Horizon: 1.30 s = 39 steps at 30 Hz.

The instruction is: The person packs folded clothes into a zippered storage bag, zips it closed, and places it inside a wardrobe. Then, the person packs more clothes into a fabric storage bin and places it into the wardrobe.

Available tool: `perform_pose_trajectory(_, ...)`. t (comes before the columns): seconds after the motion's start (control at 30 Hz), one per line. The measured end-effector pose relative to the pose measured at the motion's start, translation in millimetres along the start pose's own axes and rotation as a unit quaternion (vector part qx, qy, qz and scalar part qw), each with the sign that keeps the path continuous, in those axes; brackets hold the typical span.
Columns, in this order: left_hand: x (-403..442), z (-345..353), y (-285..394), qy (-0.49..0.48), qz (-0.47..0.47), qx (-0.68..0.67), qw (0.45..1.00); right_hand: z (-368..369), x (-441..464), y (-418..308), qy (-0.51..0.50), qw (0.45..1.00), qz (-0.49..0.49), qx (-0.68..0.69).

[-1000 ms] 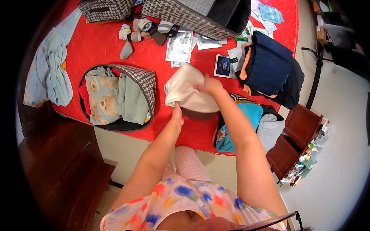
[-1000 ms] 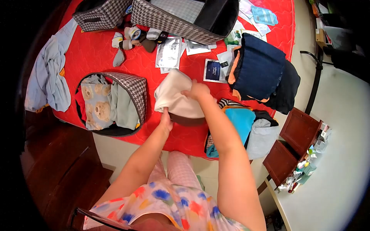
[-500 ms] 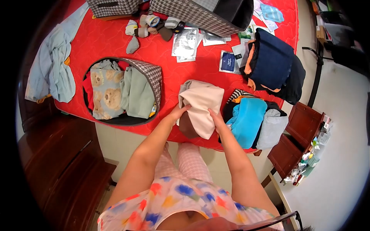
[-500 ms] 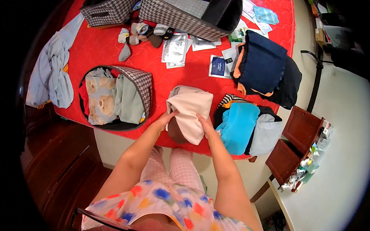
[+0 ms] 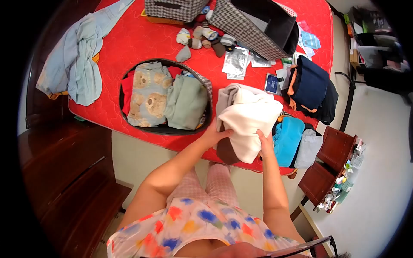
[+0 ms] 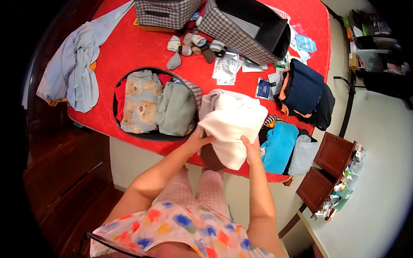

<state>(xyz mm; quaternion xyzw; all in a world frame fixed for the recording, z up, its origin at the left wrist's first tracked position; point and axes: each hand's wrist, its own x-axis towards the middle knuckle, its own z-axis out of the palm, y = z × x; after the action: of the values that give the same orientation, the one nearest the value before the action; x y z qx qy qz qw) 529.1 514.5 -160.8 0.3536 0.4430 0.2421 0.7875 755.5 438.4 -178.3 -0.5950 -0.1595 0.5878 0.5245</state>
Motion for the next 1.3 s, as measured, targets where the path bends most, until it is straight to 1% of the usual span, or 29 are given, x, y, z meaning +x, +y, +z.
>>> perform_pose_trajectory(0.03, -12, -18, 16, -0.004, 0.021, 0.0, 1.0, 27, -2, -7, -0.023, 0.999, -0.032, -0.004)
perform_pose_trajectory(0.1, -38, -45, 52, 0.053, 0.004, -0.043, 0.998, 76, -2, -11, -0.047, 0.998, -0.047, -0.007)
perform_pose_trajectory(0.17, -43, -83, 59, 0.069, 0.017, -0.054, 0.996, 118, 9, -16, -0.093, 0.994, -0.062, -0.014)
perform_pose_trajectory(0.23, -51, -120, 63, 0.12, 0.003, -0.065, 0.991, 154, 23, -5, -0.108, 0.987, -0.091, -0.081)
perform_pose_trajectory(0.27, -59, -135, 69, 0.127, 0.016, -0.087, 0.988, 172, 29, 6, -0.099, 0.989, -0.06, -0.092)
perform_pose_trajectory(0.3, -63, -151, 71, 0.147, 0.027, -0.076, 0.986, 192, 35, 18, -0.101, 0.989, -0.063, -0.084)
perform_pose_trajectory(0.37, -65, -179, 70, 0.187, 0.05, -0.053, 0.98, 229, 31, 18, -0.095, 0.987, -0.095, -0.087)
perform_pose_trajectory(0.4, -69, -177, 82, 0.203, 0.061, 0.01, 0.977, 237, 31, 22, -0.082, 0.987, -0.108, -0.088)
perform_pose_trajectory(0.43, -63, -189, 77, 0.186, 0.065, 0.016, 0.98, 243, 32, 26, -0.069, 0.986, -0.121, -0.089)
perform_pose_trajectory(0.47, -51, -206, 67, 0.17, 0.069, 0.021, 0.983, 247, 33, 30, -0.056, 0.985, -0.134, -0.09)
perform_pose_trajectory(0.5, -42, -220, 57, 0.153, 0.073, 0.026, 0.985, 247, 36, 38, -0.037, 0.987, -0.119, -0.099)
perform_pose_trajectory(0.6, -21, -224, 39, 0.159, -0.061, -0.022, 0.985, 236, 44, 78, 0.033, 0.989, -0.072, -0.127)
perform_pose_trajectory(0.63, -3, -242, 7, 0.14, -0.05, 0.083, 0.985, 226, 47, 101, 0.057, 0.989, -0.039, -0.131)
perform_pose_trajectory(0.7, 14, -237, -19, 0.181, -0.064, 0.223, 0.956, 205, 52, 139, 0.105, 0.985, 0.027, -0.136)
perform_pose_trajectory(0.8, 33, -240, -43, 0.224, -0.043, 0.207, 0.951, 204, 51, 136, 0.145, 0.979, -0.009, -0.141)
perform_pose_trajectory(0.9, 28, -215, 16, 0.149, 0.024, 0.154, 0.976, 212, 59, 129, 0.196, 0.972, -0.048, -0.122)
perform_pose_trajectory(1.0, 48, -228, 2, 0.155, 0.035, 0.187, 0.97, 215, 61, 118, 0.193, 0.966, -0.07, -0.157)
perform_pose_trajectory(1.03, 52, -231, -2, 0.156, 0.038, 0.193, 0.968, 218, 61, 112, 0.19, 0.959, -0.044, -0.204)
perform_pose_trajectory(1.1, 63, -235, -4, 0.181, 0.002, 0.28, 0.943, 223, 64, 103, 0.182, 0.937, 0.007, -0.296)
perform_pose_trajectory(1.13, 65, -234, -4, 0.192, -0.015, 0.323, 0.927, 219, 71, 106, 0.171, 0.929, 0.012, -0.329)
perform_pose_trajectory(1.23, 60, -215, 0, 0.271, 0.075, 0.34, 0.897, 212, 78, 105, 0.167, 0.883, 0.031, -0.438)
perform_pose_trajectory(1.3, 39, -210, 15, 0.271, 0.174, 0.48, 0.816, 214, 64, 83, 0.105, 0.84, 0.074, -0.528)
